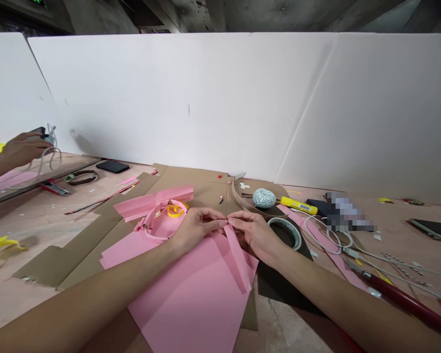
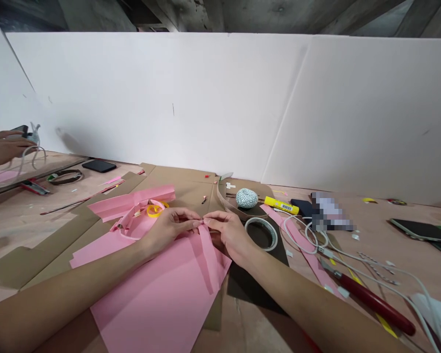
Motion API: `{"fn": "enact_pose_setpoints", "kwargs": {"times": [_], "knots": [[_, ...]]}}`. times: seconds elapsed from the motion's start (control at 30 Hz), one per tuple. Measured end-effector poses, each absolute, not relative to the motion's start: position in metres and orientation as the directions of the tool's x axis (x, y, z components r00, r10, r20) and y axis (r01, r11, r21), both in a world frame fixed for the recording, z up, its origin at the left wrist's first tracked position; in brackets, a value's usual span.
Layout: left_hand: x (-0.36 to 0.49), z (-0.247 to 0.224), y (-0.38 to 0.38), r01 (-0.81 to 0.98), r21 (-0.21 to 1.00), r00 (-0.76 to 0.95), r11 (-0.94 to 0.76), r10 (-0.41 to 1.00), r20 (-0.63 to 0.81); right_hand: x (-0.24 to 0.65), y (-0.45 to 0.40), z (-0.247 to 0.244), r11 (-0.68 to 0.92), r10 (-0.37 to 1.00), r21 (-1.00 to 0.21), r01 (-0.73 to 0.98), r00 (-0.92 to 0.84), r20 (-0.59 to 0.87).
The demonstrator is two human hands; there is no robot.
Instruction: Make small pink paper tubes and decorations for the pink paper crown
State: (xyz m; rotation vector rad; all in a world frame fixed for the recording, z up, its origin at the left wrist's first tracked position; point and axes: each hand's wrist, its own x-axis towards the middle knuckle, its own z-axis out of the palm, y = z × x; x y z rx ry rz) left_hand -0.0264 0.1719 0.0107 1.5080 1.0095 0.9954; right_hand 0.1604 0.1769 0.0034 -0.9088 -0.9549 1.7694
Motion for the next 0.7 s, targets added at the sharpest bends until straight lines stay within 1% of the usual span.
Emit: {"fn": "enact_pose_setpoints", "kwargs": {"times": [0.13, 0.27, 0.33, 0.43, 0.57, 0.7], "knots": [[-0.027, 0.014, 0.17, 0.116, 0.984, 0.394, -0.134, 0.916, 0.078, 0.163, 0.178, 0.005, -0.312, 0.916, -0.873, -0.375, -0.361, -0.173], [-0.027, 0.023, 0.166, 0.157, 0.971, 0.501, -0.178, 0.862, 0.077, 0.167, 0.178, 0.008, -0.355, 0.873, -0.855, -0.378, -0.461, -0.158], [-0.027, 0.027, 0.164, 0.185, 0.958, 0.527, -0.218, 0.845, 0.091, 0.167, 0.178, 0.008, -0.357, 0.863, -0.864, -0.355, -0.479, -0.16], [-0.027, 0.03, 0.164, 0.233, 0.929, 0.542, -0.288, 0.831, 0.122, 0.167, 0.179, 0.007, -0.313, 0.873, -0.905, -0.29, -0.462, -0.154], [-0.03, 0.034, 0.166, 0.329, 0.861, 0.562, -0.388, 0.813, 0.152, 0.166, 0.181, 0.004, -0.242, 0.891, -0.936, -0.257, -0.44, -0.109], [-0.036, 0.038, 0.167, 0.44, 0.748, 0.581, -0.497, 0.793, 0.185, 0.164, 0.179, 0.003, -0.201, 0.903, -0.96, -0.196, -0.417, -0.103]]}}
